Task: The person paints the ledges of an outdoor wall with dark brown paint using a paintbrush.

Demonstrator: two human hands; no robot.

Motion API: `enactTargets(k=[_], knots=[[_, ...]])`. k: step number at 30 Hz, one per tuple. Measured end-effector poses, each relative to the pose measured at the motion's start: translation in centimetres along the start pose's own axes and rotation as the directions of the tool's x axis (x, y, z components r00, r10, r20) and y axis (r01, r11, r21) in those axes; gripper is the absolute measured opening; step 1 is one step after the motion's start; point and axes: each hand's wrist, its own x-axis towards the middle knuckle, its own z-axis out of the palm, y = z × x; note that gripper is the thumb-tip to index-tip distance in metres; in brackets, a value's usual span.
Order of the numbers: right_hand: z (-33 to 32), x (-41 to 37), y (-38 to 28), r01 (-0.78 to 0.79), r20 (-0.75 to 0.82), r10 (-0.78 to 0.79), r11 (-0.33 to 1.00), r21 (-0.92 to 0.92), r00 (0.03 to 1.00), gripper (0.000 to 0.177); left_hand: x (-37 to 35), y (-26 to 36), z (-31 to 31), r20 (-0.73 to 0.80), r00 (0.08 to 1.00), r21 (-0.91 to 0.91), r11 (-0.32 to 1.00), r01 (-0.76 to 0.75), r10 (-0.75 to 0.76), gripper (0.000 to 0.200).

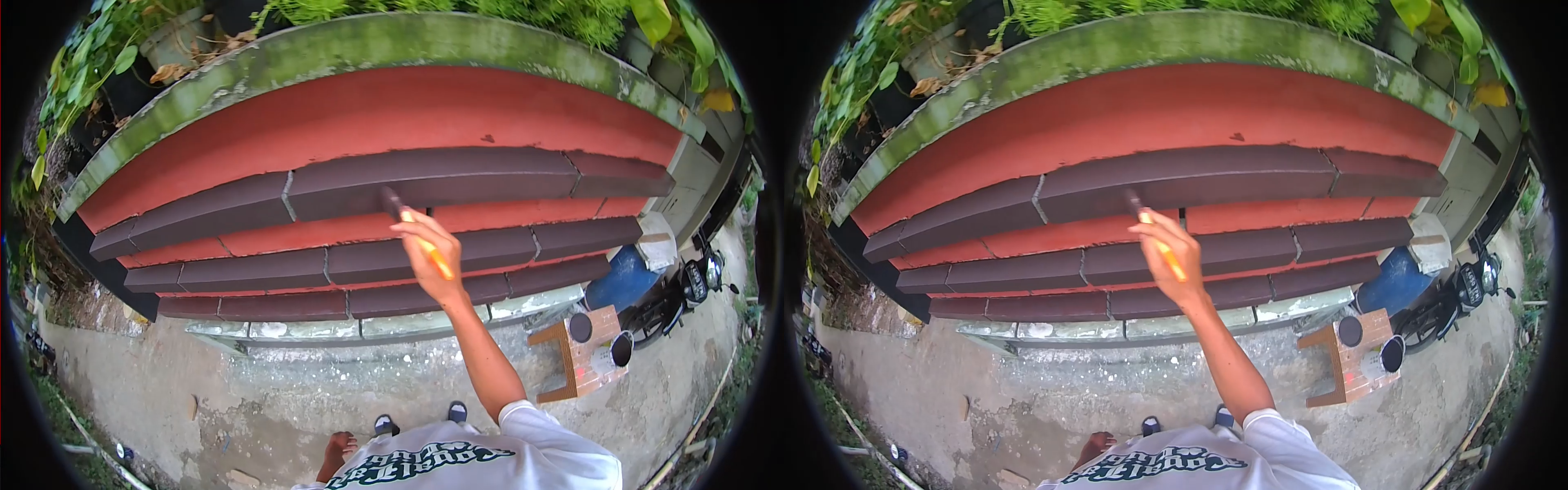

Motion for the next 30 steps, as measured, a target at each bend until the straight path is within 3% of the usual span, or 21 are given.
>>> enactTargets(k=[5,8,10,16,20,23,26,30], knots=[[-4.5,-0.8,1.2,-0.140,-0.252,0.090,0.972,-0.188,0.964,0.017,1.7,1.3,-3.9,0.012,1.000,0.016,1.000,0.027,-0.027,0.020],[-5.9,-1.1,1.1,-0.165,-0.479,-0.048,0.905,-0.392,0.876,0.016,2.0,1.5,-6.2,0.003,0.999,0.048,0.998,0.041,-0.042,0.024],[-5.6,-0.7,1.3,-0.126,-0.522,-0.210,0.835,-0.536,0.827,0.017,2.3,1.4,-7.7,0.003,0.999,0.049,0.998,0.042,-0.042,0.026],[3.6,-0.7,-0.6,-0.009,-0.324,-0.205,0.833,-0.553,0.924,0.020,3.2,-1.7,-11.2,-0.004,1.000,-0.056,0.998,-0.024,0.024,0.029],[8.7,-1.3,-2.4,0.041,-0.237,-0.154,0.906,-0.421,0.959,0.020,4.7,-4.8,-12.0,0.037,0.999,-0.140,0.989,0.044,-0.040,0.028],[10.3,-1.4,-3.8,0.048,-0.107,-0.075,0.971,-0.234,0.991,0.019,3.5,-6.8,-12.1,0.117,0.993,-0.251,0.968,0.013,0.017,0.028],[9.3,-1.1,-2.9,0.018,-0.047,-0.028,0.979,-0.201,0.998,0.019,2.9,-7.6,-11.6,0.098,0.985,-0.100,0.987,-0.129,0.139,0.028],[5.8,-1.0,-1.8,-0.025,-0.303,-0.087,0.937,-0.348,0.949,0.021,3.5,-5.9,-11.0,0.042,0.999,-0.132,0.991,0.022,-0.016,0.028]])
